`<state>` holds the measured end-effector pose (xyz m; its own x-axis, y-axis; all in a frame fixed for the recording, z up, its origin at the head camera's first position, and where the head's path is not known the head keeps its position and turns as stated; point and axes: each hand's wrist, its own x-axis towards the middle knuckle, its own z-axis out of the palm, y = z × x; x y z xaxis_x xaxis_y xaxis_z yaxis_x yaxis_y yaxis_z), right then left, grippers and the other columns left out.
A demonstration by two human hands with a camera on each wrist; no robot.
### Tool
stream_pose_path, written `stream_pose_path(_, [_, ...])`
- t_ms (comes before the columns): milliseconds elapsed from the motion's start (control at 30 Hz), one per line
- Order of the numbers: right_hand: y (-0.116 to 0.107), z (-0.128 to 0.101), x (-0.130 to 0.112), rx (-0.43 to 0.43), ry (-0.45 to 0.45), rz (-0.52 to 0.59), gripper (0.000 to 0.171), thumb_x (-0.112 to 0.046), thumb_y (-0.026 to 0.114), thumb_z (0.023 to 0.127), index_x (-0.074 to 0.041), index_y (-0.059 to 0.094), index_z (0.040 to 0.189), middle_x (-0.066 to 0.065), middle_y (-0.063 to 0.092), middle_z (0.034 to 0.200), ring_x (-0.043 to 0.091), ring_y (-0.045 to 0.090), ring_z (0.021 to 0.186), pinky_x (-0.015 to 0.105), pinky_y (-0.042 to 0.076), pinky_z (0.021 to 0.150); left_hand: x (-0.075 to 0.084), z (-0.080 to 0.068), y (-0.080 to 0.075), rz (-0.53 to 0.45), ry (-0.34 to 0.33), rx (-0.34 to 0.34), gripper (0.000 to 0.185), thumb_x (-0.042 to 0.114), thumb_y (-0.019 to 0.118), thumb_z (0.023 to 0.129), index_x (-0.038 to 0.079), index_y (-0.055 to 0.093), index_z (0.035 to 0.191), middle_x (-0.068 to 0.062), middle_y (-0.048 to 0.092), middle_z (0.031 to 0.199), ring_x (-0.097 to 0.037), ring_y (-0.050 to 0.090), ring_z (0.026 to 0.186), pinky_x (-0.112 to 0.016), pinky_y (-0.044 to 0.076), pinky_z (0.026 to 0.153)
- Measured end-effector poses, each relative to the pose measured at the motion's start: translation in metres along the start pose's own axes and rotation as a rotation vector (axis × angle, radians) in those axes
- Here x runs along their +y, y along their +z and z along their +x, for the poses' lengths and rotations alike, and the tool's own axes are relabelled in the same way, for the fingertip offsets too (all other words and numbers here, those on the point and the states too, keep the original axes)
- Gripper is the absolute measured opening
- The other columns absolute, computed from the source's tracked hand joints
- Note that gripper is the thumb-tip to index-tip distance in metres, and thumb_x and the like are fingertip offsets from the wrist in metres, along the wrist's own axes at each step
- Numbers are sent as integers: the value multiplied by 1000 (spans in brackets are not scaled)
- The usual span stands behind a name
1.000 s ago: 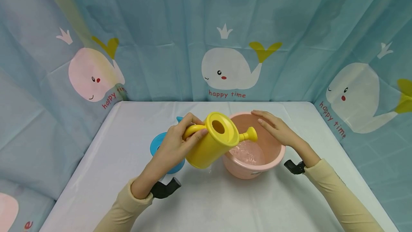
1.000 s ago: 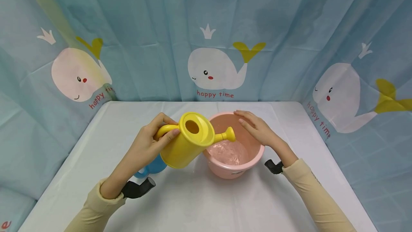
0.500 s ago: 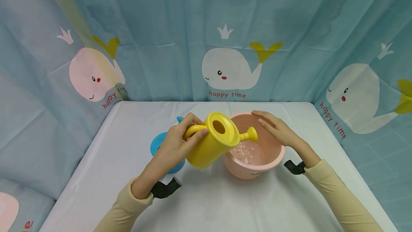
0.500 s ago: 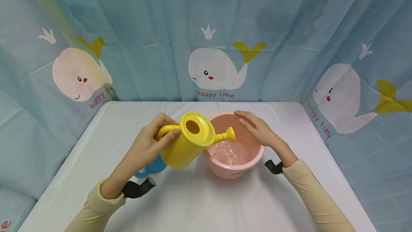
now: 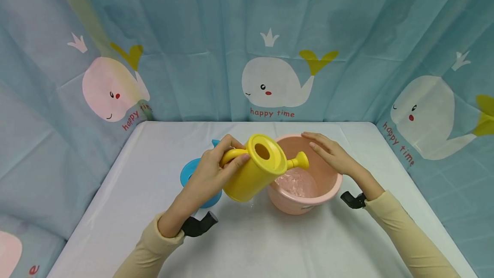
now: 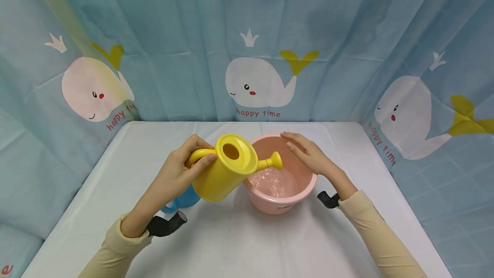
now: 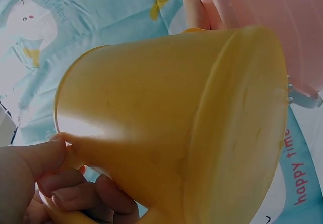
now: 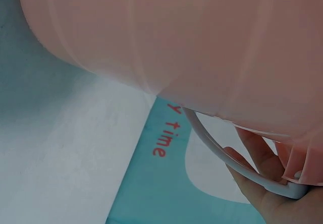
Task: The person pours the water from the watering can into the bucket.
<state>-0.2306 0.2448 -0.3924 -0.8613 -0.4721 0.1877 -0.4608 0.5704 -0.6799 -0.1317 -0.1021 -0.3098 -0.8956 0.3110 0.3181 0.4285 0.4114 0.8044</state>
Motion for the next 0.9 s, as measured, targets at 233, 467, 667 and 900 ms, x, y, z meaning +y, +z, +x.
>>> stream_pose_path(233, [0, 0, -2, 1, 4, 3, 40, -27, 41, 100, -18, 41, 139, 6, 40, 144, 28, 33, 134, 55, 30, 104, 2, 0, 1, 8, 8, 3, 18, 36, 58, 90, 22, 52, 100, 5, 63, 86, -13, 56, 71, -28, 50, 62])
stream_pose_path(467, [0, 0, -1, 0, 1, -4, 40, -25, 41, 100, -17, 41, 139, 7, 40, 144, 29, 33, 134, 55, 30, 104, 3, 0, 1, 7, 13, 12, 18, 36, 58, 90, 22, 52, 100, 5, 62, 86, -13, 56, 70, -28, 50, 61])
stream_pose_path(667, [0, 0, 1, -2, 1, -3, 40, -26, 41, 100, -19, 41, 139, 6, 40, 143, 28, 34, 133, 55, 31, 104, 3, 1, 3, 16, 13, 16, 19, 37, 57, 91, 21, 52, 100, 5, 62, 84, -13, 56, 68, -28, 51, 60])
stream_pose_path(900, [1, 0, 2, 1, -3, -2, 40, -27, 41, 100, -19, 41, 139, 6, 40, 143, 29, 34, 133, 55, 30, 104, 4, 1, 4, 27, -7, 16, 20, 41, 55, 91, 23, 53, 100, 5, 60, 82, -13, 56, 67, -28, 51, 59])
